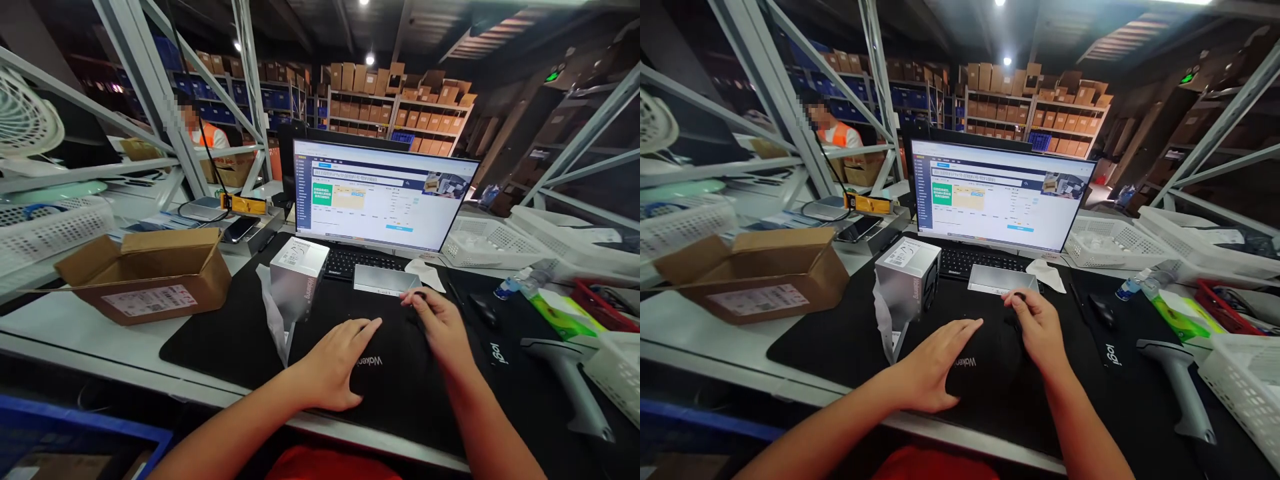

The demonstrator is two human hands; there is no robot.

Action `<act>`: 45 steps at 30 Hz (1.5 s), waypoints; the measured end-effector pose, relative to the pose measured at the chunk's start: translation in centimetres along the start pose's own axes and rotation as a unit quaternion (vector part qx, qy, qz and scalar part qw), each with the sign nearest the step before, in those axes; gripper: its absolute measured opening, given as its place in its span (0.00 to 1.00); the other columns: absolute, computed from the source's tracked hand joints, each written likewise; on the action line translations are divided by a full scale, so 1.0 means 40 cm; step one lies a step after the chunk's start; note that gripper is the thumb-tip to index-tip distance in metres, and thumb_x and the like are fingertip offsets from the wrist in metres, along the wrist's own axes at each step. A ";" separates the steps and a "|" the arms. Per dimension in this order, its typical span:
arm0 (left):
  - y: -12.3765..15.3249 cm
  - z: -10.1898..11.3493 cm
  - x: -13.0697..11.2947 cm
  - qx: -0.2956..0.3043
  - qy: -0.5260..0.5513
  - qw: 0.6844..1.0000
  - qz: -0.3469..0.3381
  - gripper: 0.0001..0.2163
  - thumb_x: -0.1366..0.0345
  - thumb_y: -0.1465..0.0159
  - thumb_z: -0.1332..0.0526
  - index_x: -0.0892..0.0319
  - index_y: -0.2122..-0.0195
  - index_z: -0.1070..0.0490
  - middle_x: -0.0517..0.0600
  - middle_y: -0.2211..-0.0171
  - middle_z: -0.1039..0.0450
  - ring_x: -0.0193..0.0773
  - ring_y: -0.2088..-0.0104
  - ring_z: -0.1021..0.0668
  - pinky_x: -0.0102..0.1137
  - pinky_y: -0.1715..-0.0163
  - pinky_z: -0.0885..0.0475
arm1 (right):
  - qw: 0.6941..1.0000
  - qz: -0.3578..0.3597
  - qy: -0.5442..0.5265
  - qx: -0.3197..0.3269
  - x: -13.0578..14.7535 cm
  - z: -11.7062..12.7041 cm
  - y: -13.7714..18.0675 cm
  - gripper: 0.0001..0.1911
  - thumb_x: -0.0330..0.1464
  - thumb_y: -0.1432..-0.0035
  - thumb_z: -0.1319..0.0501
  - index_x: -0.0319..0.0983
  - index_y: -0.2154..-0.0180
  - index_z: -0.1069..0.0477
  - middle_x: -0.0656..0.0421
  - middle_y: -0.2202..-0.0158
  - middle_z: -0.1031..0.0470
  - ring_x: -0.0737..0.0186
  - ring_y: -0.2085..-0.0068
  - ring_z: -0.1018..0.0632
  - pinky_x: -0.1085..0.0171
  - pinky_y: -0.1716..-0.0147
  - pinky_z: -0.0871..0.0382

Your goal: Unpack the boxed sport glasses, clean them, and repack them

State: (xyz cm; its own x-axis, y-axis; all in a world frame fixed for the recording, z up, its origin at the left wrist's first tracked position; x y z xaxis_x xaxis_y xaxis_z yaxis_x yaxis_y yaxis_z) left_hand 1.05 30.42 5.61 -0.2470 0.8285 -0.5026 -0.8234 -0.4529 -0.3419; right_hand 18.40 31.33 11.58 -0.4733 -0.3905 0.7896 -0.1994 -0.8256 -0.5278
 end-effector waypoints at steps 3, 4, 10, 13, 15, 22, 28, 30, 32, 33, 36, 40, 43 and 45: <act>-0.004 -0.004 0.009 0.006 -0.057 0.998 0.019 0.55 0.68 0.54 0.29 0.52 0.28 0.60 0.61 0.34 0.41 0.56 0.37 0.33 0.52 0.37 0.35 | 0.999 -0.043 0.027 0.012 -0.088 0.002 0.003 0.13 0.43 0.35 0.40 0.41 0.59 0.25 0.53 0.59 0.20 0.56 0.65 0.19 0.57 0.61 0.25; -0.005 -0.007 0.009 0.004 -0.077 0.997 0.024 0.55 0.68 0.54 0.29 0.51 0.28 0.59 0.61 0.34 0.41 0.57 0.38 0.33 0.53 0.38 0.35 | 0.998 -0.056 0.033 0.009 -0.112 0.013 0.011 0.14 0.43 0.37 0.39 0.41 0.56 0.26 0.52 0.56 0.20 0.55 0.64 0.19 0.56 0.60 0.24; -0.063 -0.006 -0.045 -0.049 -0.198 0.979 0.002 0.54 0.71 0.54 0.28 0.50 0.28 0.56 0.65 0.34 0.42 0.61 0.37 0.33 0.57 0.39 0.36 | 0.978 -0.037 -0.095 0.184 -0.109 0.029 0.086 0.32 0.57 0.34 0.49 0.49 0.36 0.37 0.50 0.33 0.36 0.46 0.34 0.33 0.46 0.40 0.31; -0.114 -0.004 -0.052 -0.064 -0.205 0.977 -0.003 0.54 0.65 0.53 0.25 0.51 0.29 0.54 0.66 0.35 0.40 0.63 0.38 0.31 0.57 0.41 0.35 | 0.977 -0.033 -0.020 0.208 -0.089 0.041 0.103 0.49 0.60 0.47 0.35 0.49 0.31 0.47 0.48 0.31 0.42 0.41 0.34 0.34 0.43 0.38 0.34; -0.149 -0.004 -0.040 -0.075 -0.161 0.984 -0.032 0.53 0.55 0.50 0.24 0.52 0.29 0.53 0.65 0.36 0.38 0.61 0.40 0.29 0.55 0.41 0.32 | 0.985 -0.041 0.063 0.158 -0.093 0.075 0.088 0.47 0.53 0.51 0.28 0.48 0.34 0.42 0.50 0.35 0.36 0.42 0.37 0.31 0.45 0.38 0.35; -0.222 0.020 0.220 -0.191 -0.110 0.969 0.109 0.16 0.61 0.31 0.41 0.59 0.44 0.32 0.65 0.30 0.48 0.62 0.30 0.41 0.59 0.36 0.37 | 0.980 -0.067 0.016 -0.187 -0.143 0.361 0.055 0.35 0.45 0.45 0.32 0.48 0.38 0.34 0.56 0.40 0.31 0.46 0.41 0.29 0.46 0.38 0.37; -0.167 -0.028 0.151 -0.187 -0.196 0.963 0.002 0.09 0.77 0.34 0.44 0.61 0.71 0.34 0.62 0.29 0.50 0.60 0.27 0.48 0.54 0.35 0.36 | 0.895 -0.006 -0.192 -0.402 -0.177 0.503 0.100 0.27 0.37 0.43 0.34 0.46 0.42 0.33 0.59 0.46 0.29 0.54 0.45 0.26 0.45 0.39 0.36; -0.123 -0.024 0.092 -0.208 -0.234 0.949 -0.032 0.08 0.77 0.34 0.43 0.61 0.70 0.34 0.63 0.30 0.49 0.59 0.28 0.46 0.52 0.36 0.32 | 0.894 0.011 -0.190 -0.405 -0.163 0.510 0.103 0.26 0.35 0.45 0.33 0.47 0.44 0.31 0.60 0.47 0.29 0.55 0.45 0.27 0.47 0.38 0.37; -0.085 -0.015 0.061 -0.219 -0.259 0.940 -0.019 0.07 0.74 0.34 0.41 0.60 0.69 0.34 0.65 0.31 0.48 0.59 0.30 0.41 0.48 0.41 0.26 | 0.899 0.011 -0.188 -0.395 -0.151 0.506 0.106 0.26 0.34 0.47 0.32 0.47 0.45 0.31 0.61 0.49 0.29 0.57 0.47 0.26 0.50 0.39 0.36; -0.069 -0.009 0.055 -0.221 -0.265 0.939 0.001 0.07 0.73 0.33 0.40 0.60 0.69 0.34 0.65 0.32 0.46 0.60 0.31 0.38 0.46 0.45 0.23 | 0.905 0.003 -0.187 -0.383 -0.146 0.498 0.106 0.27 0.34 0.47 0.32 0.48 0.45 0.31 0.62 0.49 0.29 0.57 0.48 0.26 0.51 0.41 0.35; -0.032 0.005 0.053 -0.231 -0.270 0.933 0.051 0.07 0.68 0.33 0.38 0.59 0.69 0.34 0.66 0.33 0.44 0.60 0.34 0.33 0.43 0.51 0.19 | 0.931 -0.061 -0.171 -0.317 -0.152 0.447 0.103 0.29 0.37 0.47 0.32 0.48 0.43 0.32 0.60 0.51 0.29 0.57 0.53 0.26 0.56 0.50 0.30; -0.003 0.008 0.071 -0.251 -0.247 0.932 0.081 0.07 0.68 0.35 0.36 0.59 0.67 0.33 0.66 0.33 0.44 0.61 0.36 0.31 0.43 0.52 0.19 | 0.959 -0.139 -0.086 -0.229 -0.180 0.359 0.101 0.35 0.44 0.49 0.30 0.47 0.41 0.34 0.56 0.51 0.29 0.52 0.54 0.26 0.54 0.55 0.30; 0.006 0.001 0.094 -0.254 -0.193 0.944 0.085 0.07 0.69 0.36 0.35 0.59 0.67 0.33 0.66 0.32 0.46 0.55 0.45 0.22 0.41 0.57 0.18 | 0.976 -0.133 0.014 -0.170 -0.179 0.295 0.077 0.35 0.47 0.50 0.29 0.44 0.43 0.32 0.54 0.50 0.28 0.48 0.51 0.25 0.50 0.50 0.31; 0.008 -0.006 0.107 -0.247 -0.136 0.956 0.077 0.07 0.69 0.36 0.34 0.59 0.67 0.34 0.65 0.31 0.47 0.47 0.55 0.17 0.40 0.59 0.17 | 0.981 -0.105 0.080 -0.139 -0.160 0.251 0.054 0.32 0.48 0.48 0.30 0.43 0.45 0.31 0.52 0.49 0.27 0.47 0.50 0.25 0.48 0.49 0.32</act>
State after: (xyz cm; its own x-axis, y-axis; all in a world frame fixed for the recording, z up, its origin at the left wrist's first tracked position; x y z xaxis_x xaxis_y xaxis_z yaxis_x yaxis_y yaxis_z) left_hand -0.13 33.74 3.15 -0.5255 0.7640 -0.3744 -0.4409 -0.6209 -0.6482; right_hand 29.60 27.97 8.51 -0.5210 -0.1353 0.8428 -0.5231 -0.7296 -0.4405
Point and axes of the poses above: each hand's wrist, its own y-axis away from the middle knuckle, its own z-axis out of the back of the hand, x = y × z, the point moved 10 cm from there along -y, towards the middle knuckle
